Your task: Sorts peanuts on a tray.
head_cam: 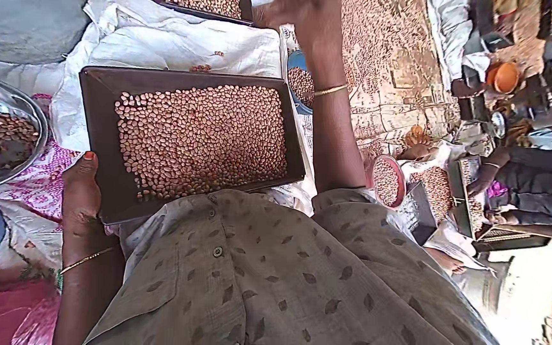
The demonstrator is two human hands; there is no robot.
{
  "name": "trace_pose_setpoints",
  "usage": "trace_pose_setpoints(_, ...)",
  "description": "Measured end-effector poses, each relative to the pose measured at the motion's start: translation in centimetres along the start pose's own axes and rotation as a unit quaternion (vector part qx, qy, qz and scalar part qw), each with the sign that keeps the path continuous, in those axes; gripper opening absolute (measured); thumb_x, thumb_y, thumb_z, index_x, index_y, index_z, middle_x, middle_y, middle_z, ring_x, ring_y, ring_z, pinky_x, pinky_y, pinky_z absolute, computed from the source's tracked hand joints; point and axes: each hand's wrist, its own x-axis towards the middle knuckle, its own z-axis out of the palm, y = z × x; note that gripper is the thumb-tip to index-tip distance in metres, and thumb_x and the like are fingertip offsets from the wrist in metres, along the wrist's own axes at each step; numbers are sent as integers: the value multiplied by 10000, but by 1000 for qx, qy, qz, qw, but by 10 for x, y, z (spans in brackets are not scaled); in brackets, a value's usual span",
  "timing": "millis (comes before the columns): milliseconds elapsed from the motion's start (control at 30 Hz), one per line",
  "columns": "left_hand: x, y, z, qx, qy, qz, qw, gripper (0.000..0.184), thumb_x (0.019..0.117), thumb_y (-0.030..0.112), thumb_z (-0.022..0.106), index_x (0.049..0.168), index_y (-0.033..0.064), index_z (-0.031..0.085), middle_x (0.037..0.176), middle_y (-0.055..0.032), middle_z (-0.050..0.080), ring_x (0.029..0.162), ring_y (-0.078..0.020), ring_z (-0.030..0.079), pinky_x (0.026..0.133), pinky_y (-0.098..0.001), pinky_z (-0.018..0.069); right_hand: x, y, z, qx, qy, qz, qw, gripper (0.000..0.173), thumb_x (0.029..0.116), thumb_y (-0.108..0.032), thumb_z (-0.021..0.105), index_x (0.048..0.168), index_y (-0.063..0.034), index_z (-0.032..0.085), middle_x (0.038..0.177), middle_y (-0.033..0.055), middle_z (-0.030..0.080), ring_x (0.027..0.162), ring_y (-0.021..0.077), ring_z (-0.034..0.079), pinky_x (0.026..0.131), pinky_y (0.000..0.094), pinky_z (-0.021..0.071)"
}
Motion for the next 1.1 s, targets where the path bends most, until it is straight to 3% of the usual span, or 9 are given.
trace_pose_setpoints(67, -2, -4, 0, -15, 5, 2, 1000, 376, 1076, 505, 401, 1204, 219, 608, 974, 139, 643, 872, 78, 626, 817, -224, 552, -22, 56, 27, 123, -104, 33, 986, 209, 1028, -31, 489, 1103, 67, 658, 1024, 148, 714, 886, 196, 738, 810, 375, 638)
trace_pose_setpoints(167, -3, -3, 1, -3, 7, 3, 1000, 392, 1087, 506, 367, 1179, 215, 613, 937, 120, 631, 834, 58, 621, 776, -238, 553, -56, 103, 71, 153, -135, 52, 978, 216, 1018, -9, 486, 1103, 52, 675, 1037, 152, 713, 895, 186, 723, 804, 350, 621)
trace_pose_setpoints(300, -2, -3, 1, 12, 13, -2, 1000, 421, 1092, 486, 338, 1211, 185, 606, 965, 97, 629, 851, 43, 619, 799, -256, 548, -66, 110, 114, -36, -107, -87, 990, 283, 967, 18, 553, 1163, -14, 754, 1134, 200, 720, 1087, 306, 686, 965, 434, 537)
trace_pose_setpoints(367, -1, -4, -1, 16, 8, 0, 1000, 423, 1093, 472, 320, 1224, 182, 599, 978, 93, 634, 859, 39, 623, 807, -266, 552, -65, 107, 129, -157, -117, -100, 976, 288, 983, -74, 571, 1195, -120, 761, 1138, 186, 666, 1123, 346, 640, 909, 463, 545)
trace_pose_setpoints(500, -4, 2, 2, 20, 13, 9, 1000, 406, 1099, 435, 323, 1247, 166, 589, 1006, 104, 629, 897, 67, 611, 846, -229, 536, -70, 106, 137, -211, -94, -115, 966, 198, 994, -84, 573, 1092, -48, 742, 1156, 208, 676, 1158, 377, 648, 909, 464, 563)
trace_pose_setpoints(667, -3, 2, 1, 30, 8, 10, 999, 426, 1095, 452, 327, 1268, 167, 592, 1053, 101, 627, 933, 75, 601, 885, -234, 526, -60, 124, 112, 50, 24, -16, 998, 164, 991, -44, 587, 1055, 52, 705, 957, 159, 730, 847, 221, 719, 795, 374, 586)
trace_pose_setpoints(800, -5, -2, 1, 12, 15, 6, 1000, 427, 1089, 480, 339, 1248, 189, 608, 1035, 96, 649, 929, 47, 622, 876, -269, 542, -59, 127, 82, 348, 18, 159, 924, 114, 1059, -37, 462, 1073, 24, 558, 940, 123, 701, 726, 184, 727, 667, 329, 638)
trace_pose_setpoints(967, -4, -2, 1, 9, 11, 15, 1000, 413, 1092, 469, 334, 1232, 187, 601, 1013, 103, 638, 909, 55, 620, 860, -259, 542, -69, 116, 88, 280, -145, 139, 939, 128, 1044, -36, 511, 1052, 16, 628, 724, 25, 603, 507, 56, 518, 441, 180, 422)
trace_pose_setpoints(1100, -6, 5, 4, 9, 17, 18, 1000, 359, 1100, 416, 348, 1217, 186, 596, 991, 144, 627, 898, 98, 613, 856, -197, 538, -71, 112, 94, 155, -248, 89, 952, 177, 1049, -58, 502, 1075, 39, 648, 741, 38, 598, 564, 59, 522, 519, 209, 442)
